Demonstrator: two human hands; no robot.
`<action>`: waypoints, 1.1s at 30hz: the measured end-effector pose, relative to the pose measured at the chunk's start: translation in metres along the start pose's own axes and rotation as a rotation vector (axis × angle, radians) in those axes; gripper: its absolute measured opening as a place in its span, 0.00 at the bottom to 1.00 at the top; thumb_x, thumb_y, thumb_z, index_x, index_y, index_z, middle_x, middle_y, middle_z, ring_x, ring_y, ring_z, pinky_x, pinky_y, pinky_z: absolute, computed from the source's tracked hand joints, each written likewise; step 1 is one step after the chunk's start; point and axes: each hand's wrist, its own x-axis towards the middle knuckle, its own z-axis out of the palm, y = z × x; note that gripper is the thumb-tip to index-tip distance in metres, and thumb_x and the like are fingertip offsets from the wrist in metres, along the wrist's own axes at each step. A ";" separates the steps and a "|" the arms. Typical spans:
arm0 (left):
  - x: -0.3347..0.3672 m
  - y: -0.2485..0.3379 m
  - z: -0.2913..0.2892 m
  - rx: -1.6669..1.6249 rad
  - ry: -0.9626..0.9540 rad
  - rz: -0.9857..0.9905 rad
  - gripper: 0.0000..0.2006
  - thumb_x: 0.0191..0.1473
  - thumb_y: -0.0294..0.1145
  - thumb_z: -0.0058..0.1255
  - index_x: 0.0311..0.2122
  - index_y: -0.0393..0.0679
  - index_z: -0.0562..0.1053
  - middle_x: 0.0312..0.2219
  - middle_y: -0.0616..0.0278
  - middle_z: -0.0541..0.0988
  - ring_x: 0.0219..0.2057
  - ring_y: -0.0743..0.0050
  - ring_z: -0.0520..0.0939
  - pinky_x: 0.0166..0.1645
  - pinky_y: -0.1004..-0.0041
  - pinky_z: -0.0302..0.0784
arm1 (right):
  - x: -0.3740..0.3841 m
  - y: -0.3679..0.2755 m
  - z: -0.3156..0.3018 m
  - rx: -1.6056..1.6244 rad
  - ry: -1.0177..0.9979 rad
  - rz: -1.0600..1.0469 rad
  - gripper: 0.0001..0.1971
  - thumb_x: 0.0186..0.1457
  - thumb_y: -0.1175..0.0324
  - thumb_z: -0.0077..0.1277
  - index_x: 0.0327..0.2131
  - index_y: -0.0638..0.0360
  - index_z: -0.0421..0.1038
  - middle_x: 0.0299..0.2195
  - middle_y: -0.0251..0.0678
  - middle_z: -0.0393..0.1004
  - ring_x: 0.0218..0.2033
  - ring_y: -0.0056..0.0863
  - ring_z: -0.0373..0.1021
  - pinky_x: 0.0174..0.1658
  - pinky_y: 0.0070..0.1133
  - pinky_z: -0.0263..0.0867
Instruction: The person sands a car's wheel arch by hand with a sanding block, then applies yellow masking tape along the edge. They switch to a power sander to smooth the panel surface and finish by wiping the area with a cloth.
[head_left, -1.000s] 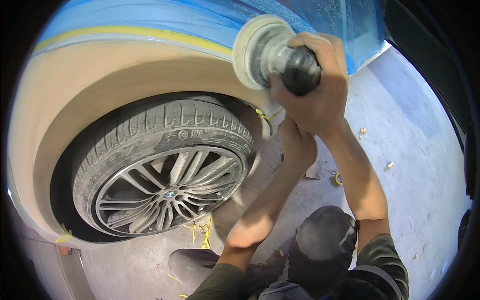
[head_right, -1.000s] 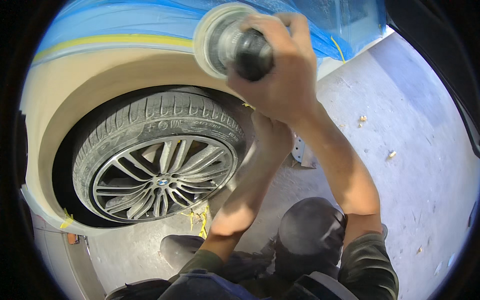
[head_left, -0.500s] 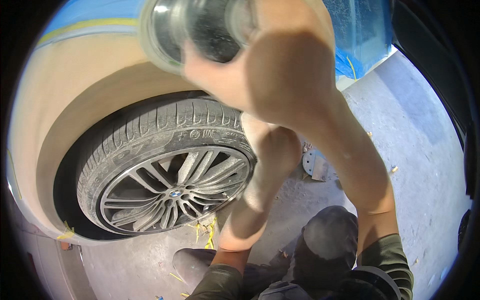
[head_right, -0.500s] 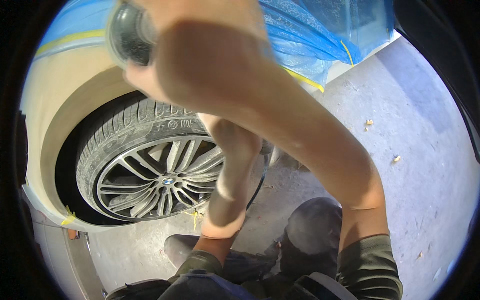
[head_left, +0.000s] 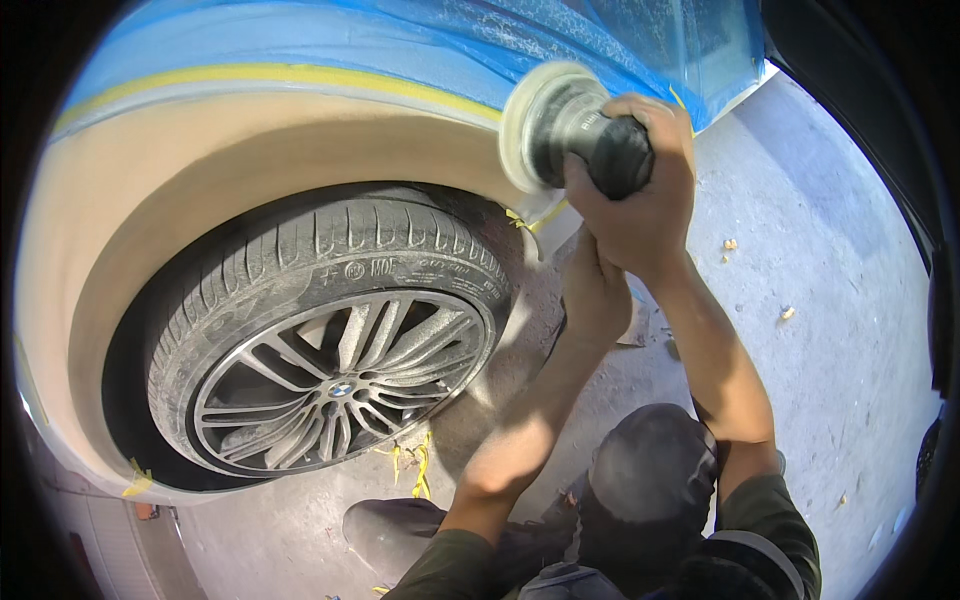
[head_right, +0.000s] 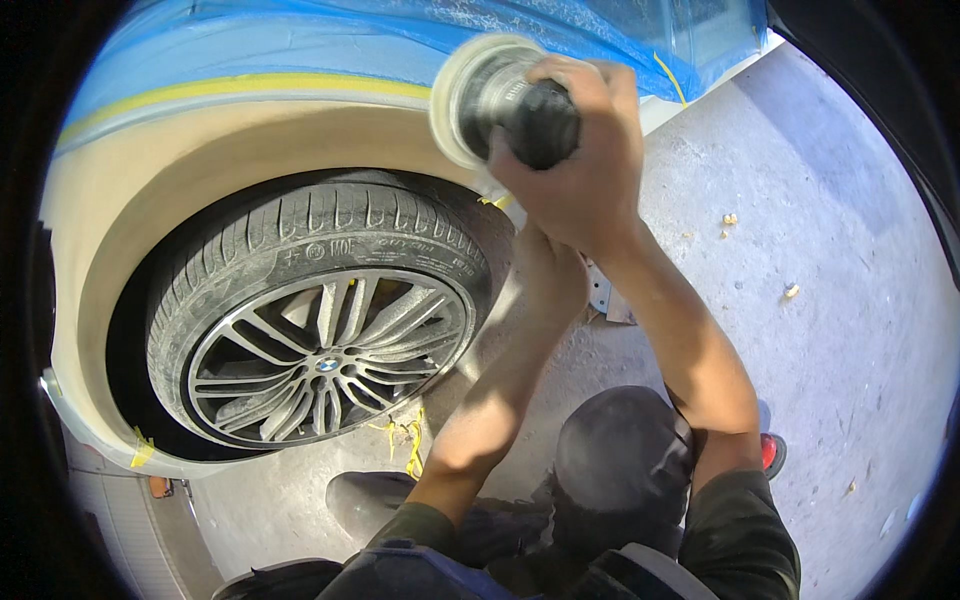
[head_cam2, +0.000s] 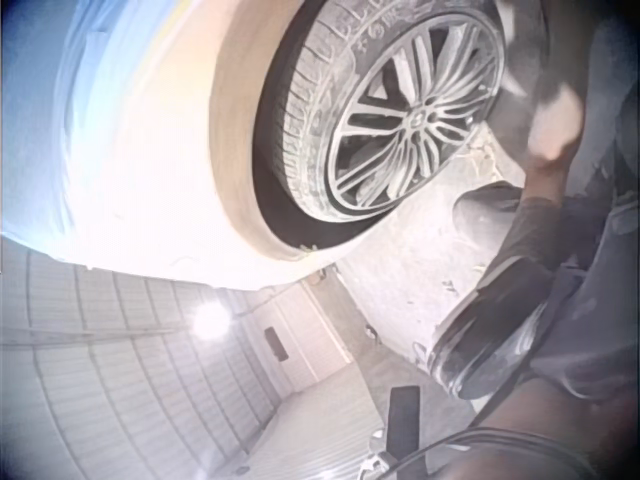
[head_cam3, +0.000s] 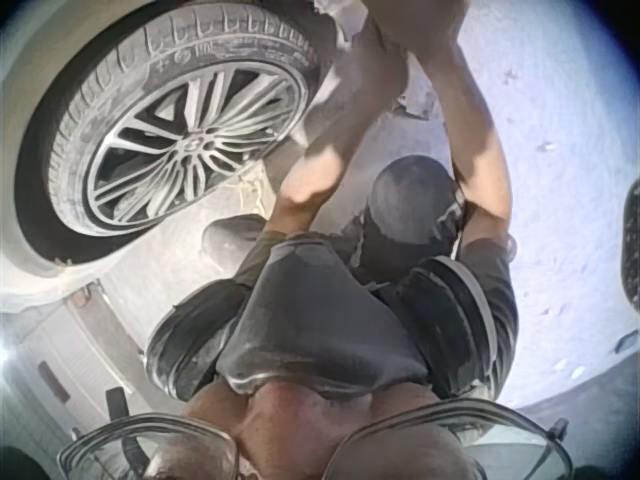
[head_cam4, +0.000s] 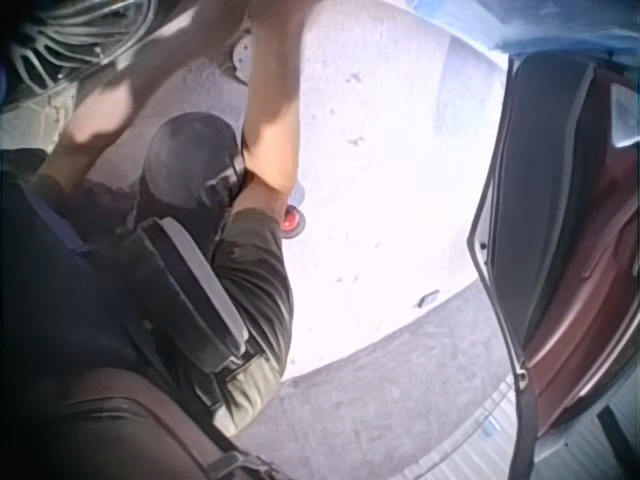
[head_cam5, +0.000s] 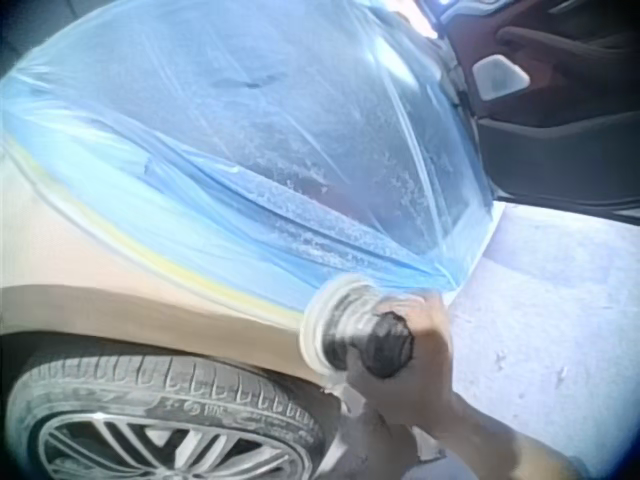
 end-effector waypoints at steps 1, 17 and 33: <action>0.002 0.006 -0.006 0.006 0.031 0.013 0.16 0.69 0.35 0.38 0.49 0.32 0.70 0.28 0.39 0.80 0.30 0.39 0.84 0.31 0.58 0.75 | 0.007 -0.010 0.001 -0.011 -0.027 0.023 0.25 0.39 0.68 0.68 0.44 0.53 0.73 0.42 0.40 0.77 0.45 0.41 0.70 0.48 0.31 0.71; 0.027 0.118 -0.077 0.221 -0.040 0.184 0.13 0.67 0.32 0.42 0.48 0.33 0.72 0.25 0.45 0.79 0.25 0.47 0.84 0.31 0.61 0.77 | 0.060 -0.069 0.001 0.283 0.011 0.254 0.32 0.48 0.72 0.67 0.56 0.61 0.63 0.47 0.38 0.68 0.46 0.25 0.69 0.50 0.22 0.68; -0.047 0.067 -0.082 0.541 -0.336 0.118 0.14 0.64 0.31 0.48 0.52 0.38 0.74 0.29 0.45 0.81 0.28 0.45 0.85 0.32 0.61 0.79 | -0.071 -0.066 -0.013 0.126 0.437 1.132 0.35 0.46 0.68 0.67 0.58 0.61 0.63 0.47 0.44 0.71 0.49 0.35 0.70 0.55 0.30 0.67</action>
